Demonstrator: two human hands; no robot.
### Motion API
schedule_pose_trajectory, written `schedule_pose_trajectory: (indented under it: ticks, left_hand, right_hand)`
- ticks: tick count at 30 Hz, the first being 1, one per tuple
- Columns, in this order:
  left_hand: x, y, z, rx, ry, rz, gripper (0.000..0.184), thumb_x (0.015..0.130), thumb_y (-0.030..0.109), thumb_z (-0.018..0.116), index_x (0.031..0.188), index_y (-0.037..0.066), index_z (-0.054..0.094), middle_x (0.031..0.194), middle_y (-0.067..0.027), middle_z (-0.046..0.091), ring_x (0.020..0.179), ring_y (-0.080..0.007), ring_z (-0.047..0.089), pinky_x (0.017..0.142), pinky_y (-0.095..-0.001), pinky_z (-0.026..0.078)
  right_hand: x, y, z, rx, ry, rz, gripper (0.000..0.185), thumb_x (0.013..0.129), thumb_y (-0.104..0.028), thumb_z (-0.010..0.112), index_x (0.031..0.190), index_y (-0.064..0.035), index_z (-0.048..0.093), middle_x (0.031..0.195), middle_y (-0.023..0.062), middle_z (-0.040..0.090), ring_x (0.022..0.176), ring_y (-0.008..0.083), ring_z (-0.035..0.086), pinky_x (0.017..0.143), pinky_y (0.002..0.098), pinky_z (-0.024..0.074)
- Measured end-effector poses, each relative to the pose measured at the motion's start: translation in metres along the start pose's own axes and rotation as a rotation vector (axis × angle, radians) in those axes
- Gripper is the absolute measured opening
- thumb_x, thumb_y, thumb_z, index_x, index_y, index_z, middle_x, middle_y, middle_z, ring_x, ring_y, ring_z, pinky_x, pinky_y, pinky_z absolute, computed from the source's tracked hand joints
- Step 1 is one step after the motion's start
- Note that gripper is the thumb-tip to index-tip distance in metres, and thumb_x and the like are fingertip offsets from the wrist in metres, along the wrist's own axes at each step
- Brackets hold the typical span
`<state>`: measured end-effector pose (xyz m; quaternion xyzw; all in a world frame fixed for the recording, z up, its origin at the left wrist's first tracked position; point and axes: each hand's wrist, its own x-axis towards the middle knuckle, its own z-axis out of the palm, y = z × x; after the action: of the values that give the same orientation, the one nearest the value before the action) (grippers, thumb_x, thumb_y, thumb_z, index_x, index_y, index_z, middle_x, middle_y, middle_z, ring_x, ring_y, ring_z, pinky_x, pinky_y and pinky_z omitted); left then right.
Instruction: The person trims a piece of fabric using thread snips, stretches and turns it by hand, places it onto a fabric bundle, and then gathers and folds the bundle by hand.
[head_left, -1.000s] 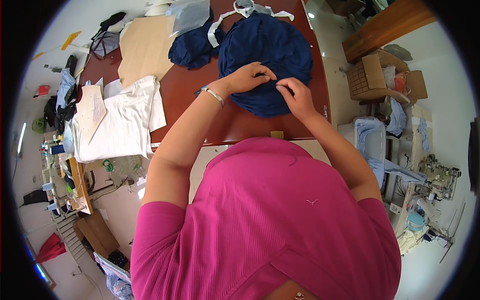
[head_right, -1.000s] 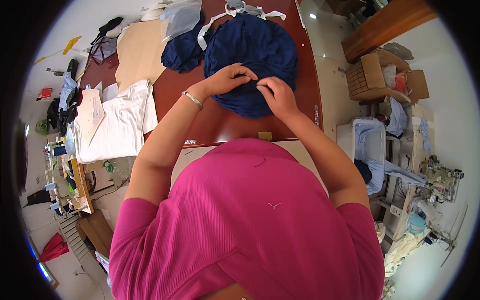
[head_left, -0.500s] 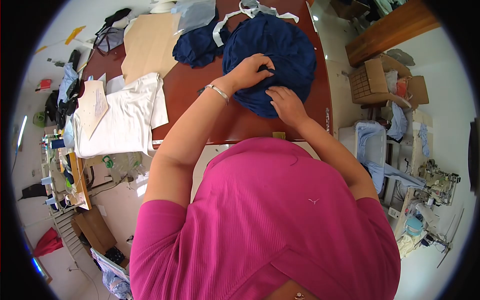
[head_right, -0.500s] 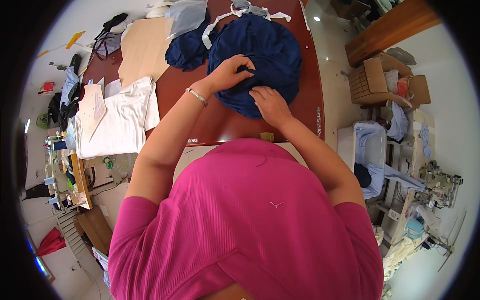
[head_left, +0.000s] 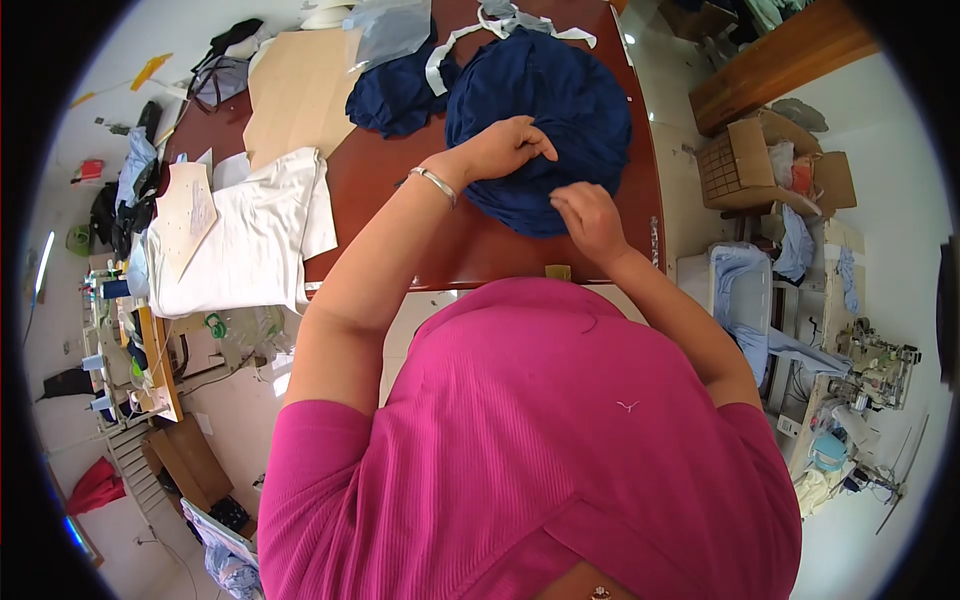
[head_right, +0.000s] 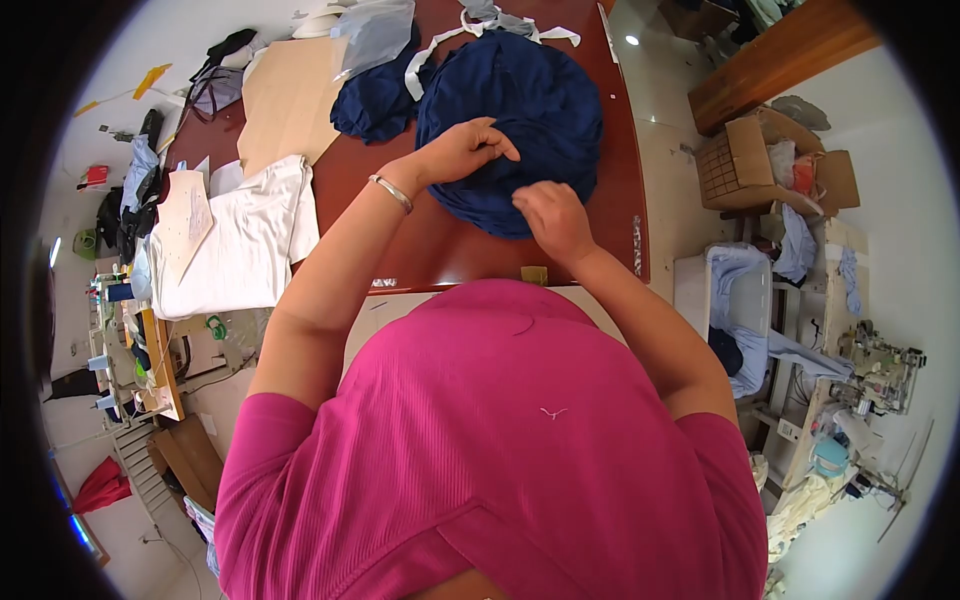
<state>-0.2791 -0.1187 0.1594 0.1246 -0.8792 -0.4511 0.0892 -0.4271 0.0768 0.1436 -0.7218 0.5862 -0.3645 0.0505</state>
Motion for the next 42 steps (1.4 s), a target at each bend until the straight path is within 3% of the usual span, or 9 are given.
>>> schedule_pose_trajectory:
  ticks: [1,4,8,11,15,20,29,35,42]
  left_hand:
    - [0.000,-0.003,0.001,-0.020,-0.046,0.007,0.020,0.093,0.016,0.063,0.109,0.010,0.073,0.129,-0.0259,0.058,0.136,-0.0426,0.043,0.115,-0.0406,0.033]
    - [-0.007,0.004,0.008,-0.077,-0.082,-0.072,0.026,0.092,0.020,0.065,0.112,0.004,0.069,0.115,-0.0126,0.069,0.129,-0.0313,0.050,0.123,-0.0431,0.018]
    - [-0.011,0.014,0.009,0.168,0.017,-0.012,0.027,0.085,0.021,0.074,0.107,0.005,0.069,0.114,-0.0190,0.067,0.137,-0.0405,0.043,0.113,-0.0436,0.035]
    - [-0.007,0.001,0.019,0.173,0.172,0.031,0.024,0.083,0.016,0.075,0.103,0.005,0.069,0.112,-0.0199,0.067,0.130,-0.0399,0.049,0.103,-0.0440,0.043]
    - [-0.006,0.000,0.012,0.088,0.253,0.030,0.018,0.084,0.012,0.072,0.101,0.006,0.070,0.108,-0.0147,0.066,0.114,-0.0319,0.059,0.096,-0.0377,0.047]
    - [-0.004,0.014,-0.002,-0.076,0.253,0.050,0.012,0.087,0.005,0.067,0.099,0.006,0.069,0.107,-0.0096,0.065,0.100,-0.0224,0.062,0.091,-0.0310,0.047]
    - [0.001,0.005,-0.002,0.054,0.151,-0.012,0.018,0.092,0.002,0.058,0.098,0.010,0.073,0.115,-0.0131,0.066,0.138,-0.0379,0.043,0.114,-0.0408,0.034]
    - [-0.002,-0.011,0.003,0.050,-0.048,0.026,0.020,0.090,0.013,0.065,0.109,0.010,0.070,0.117,-0.0192,0.065,0.135,-0.0397,0.044,0.119,-0.0433,0.028]
    - [-0.008,0.005,0.010,0.224,0.105,0.001,0.025,0.083,0.019,0.074,0.105,0.008,0.068,0.128,-0.0241,0.056,0.123,-0.0439,0.052,0.102,-0.0412,0.045]
  right_hand:
    - [0.005,0.000,-0.001,0.020,0.029,0.060,0.007,0.090,-0.009,0.064,0.093,-0.0041,0.066,0.088,0.0105,0.067,0.085,0.0305,0.064,0.077,0.0391,0.0473]
    - [0.030,0.005,-0.001,0.081,0.119,0.057,0.008,0.090,-0.011,0.063,0.093,-0.0047,0.066,0.085,0.0115,0.065,0.083,0.0331,0.063,0.073,0.0422,0.0476]
    - [0.044,0.008,0.003,0.051,0.068,0.056,0.007,0.089,-0.011,0.063,0.094,-0.0059,0.064,0.088,0.0101,0.065,0.086,0.0314,0.063,0.075,0.0417,0.0475]
    - [0.039,0.005,0.004,-0.122,0.235,-0.086,0.010,0.086,-0.011,0.066,0.095,-0.0077,0.063,0.094,0.0080,0.065,0.091,0.0290,0.062,0.078,0.0411,0.0462]
    - [0.006,0.004,0.011,-0.070,-0.026,-0.105,0.022,0.080,-0.011,0.072,0.098,-0.0072,0.062,0.101,0.0078,0.064,0.097,0.0292,0.062,0.082,0.0414,0.0457]
    - [-0.014,0.015,0.029,-0.110,-0.043,0.007,0.016,0.084,-0.011,0.068,0.099,-0.0044,0.065,0.105,0.0085,0.067,0.099,0.0293,0.063,0.087,0.0398,0.0471]
    - [-0.015,0.016,0.015,0.042,-0.062,0.030,0.007,0.091,-0.013,0.063,0.092,-0.0059,0.067,0.098,0.0072,0.069,0.095,0.0274,0.064,0.082,0.0394,0.0472]
    - [0.015,0.004,-0.002,0.067,0.046,0.091,0.009,0.091,-0.013,0.063,0.088,-0.0052,0.063,0.085,0.0097,0.066,0.082,0.0307,0.064,0.075,0.0415,0.0467]
    - [0.049,0.011,0.005,-0.074,0.156,0.029,0.008,0.088,-0.014,0.066,0.087,-0.0076,0.060,0.086,0.0082,0.064,0.081,0.0293,0.062,0.074,0.0417,0.0448]
